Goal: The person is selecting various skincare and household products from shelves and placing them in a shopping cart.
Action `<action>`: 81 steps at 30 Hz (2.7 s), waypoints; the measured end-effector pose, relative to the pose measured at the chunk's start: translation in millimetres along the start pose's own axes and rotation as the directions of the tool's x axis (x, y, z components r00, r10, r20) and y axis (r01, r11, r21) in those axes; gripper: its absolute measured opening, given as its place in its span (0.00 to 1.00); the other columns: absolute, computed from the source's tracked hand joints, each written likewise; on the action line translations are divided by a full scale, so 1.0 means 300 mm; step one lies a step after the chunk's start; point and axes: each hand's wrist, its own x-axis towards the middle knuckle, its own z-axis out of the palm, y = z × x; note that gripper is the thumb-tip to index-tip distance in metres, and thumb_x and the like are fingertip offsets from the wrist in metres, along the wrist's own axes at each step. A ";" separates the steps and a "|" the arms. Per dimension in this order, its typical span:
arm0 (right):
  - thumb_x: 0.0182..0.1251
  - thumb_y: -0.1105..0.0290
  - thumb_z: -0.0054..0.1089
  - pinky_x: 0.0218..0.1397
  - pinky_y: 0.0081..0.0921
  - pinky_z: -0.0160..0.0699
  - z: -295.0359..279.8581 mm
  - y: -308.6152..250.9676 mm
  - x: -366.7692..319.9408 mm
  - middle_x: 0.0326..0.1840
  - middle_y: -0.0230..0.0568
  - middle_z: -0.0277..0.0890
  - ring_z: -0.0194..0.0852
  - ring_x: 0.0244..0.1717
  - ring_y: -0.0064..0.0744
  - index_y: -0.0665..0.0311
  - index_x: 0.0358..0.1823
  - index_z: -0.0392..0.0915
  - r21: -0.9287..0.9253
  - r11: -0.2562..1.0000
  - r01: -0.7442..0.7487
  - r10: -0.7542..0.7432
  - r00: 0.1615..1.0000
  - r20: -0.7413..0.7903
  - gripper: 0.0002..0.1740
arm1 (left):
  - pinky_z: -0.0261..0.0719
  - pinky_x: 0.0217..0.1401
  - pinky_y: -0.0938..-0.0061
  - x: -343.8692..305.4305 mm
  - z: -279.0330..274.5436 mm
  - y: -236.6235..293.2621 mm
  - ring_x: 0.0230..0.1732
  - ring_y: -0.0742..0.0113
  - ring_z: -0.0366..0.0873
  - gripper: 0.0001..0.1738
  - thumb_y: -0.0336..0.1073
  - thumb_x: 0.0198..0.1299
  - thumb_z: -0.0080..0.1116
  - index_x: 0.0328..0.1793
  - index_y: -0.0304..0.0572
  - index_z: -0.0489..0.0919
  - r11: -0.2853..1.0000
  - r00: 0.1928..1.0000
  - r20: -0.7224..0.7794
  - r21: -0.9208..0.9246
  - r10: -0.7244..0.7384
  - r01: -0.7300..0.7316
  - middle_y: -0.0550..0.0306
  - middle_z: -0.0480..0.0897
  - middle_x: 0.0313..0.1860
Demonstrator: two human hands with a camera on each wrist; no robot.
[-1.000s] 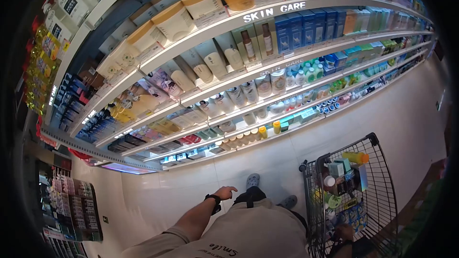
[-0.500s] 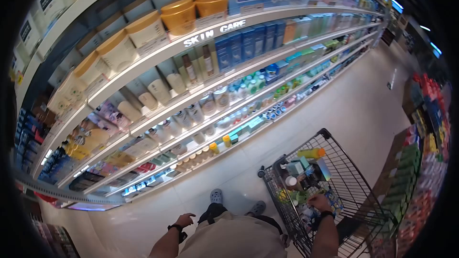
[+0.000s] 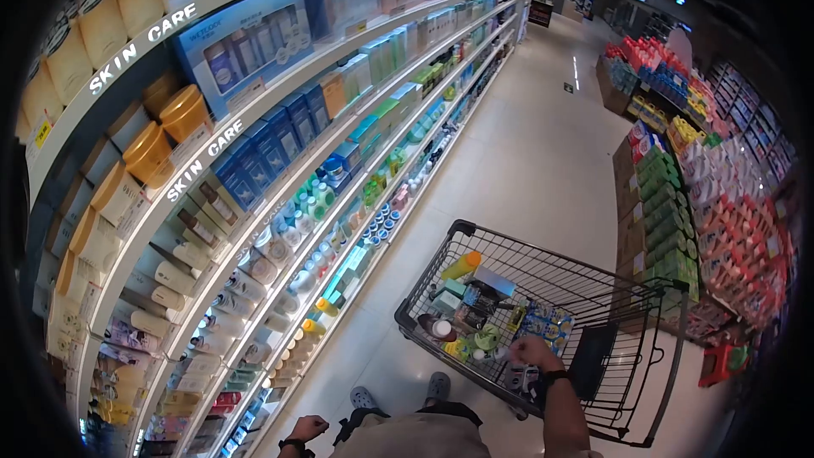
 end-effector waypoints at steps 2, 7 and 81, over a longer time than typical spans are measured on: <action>0.62 0.75 0.64 0.27 0.25 0.81 -0.045 -0.148 -0.087 0.27 0.39 0.82 0.83 0.26 0.24 0.70 0.32 0.81 -0.031 0.998 0.056 -0.058 0.995 -0.079 0.04 | 0.81 0.42 0.62 0.058 -0.046 0.089 0.36 0.50 0.84 0.22 0.58 0.56 0.59 0.33 0.46 0.85 0.978 0.995 0.008 0.182 0.101 -0.100 0.50 0.85 0.32; 0.64 0.70 0.62 0.30 0.31 0.77 -0.130 -0.327 -0.208 0.24 0.41 0.78 0.80 0.25 0.33 0.65 0.32 0.81 -0.352 0.905 0.238 -0.334 0.911 -0.244 0.06 | 0.75 0.30 0.60 0.177 -0.159 0.532 0.27 0.48 0.78 0.20 0.50 0.59 0.62 0.23 0.42 0.80 0.815 0.826 -0.148 0.327 0.545 -0.479 0.49 0.78 0.21; 0.54 0.63 0.62 0.37 0.36 0.80 0.062 -0.180 -0.098 0.32 0.35 0.83 0.82 0.34 0.38 0.52 0.33 0.84 -0.678 0.715 -0.170 -0.131 0.920 -0.369 0.07 | 0.79 0.28 0.77 0.028 -0.907 1.945 0.26 0.59 0.75 0.20 0.52 0.69 0.52 0.33 0.44 0.79 -0.118 -0.293 -0.217 -0.940 0.931 0.319 0.23 0.74 0.53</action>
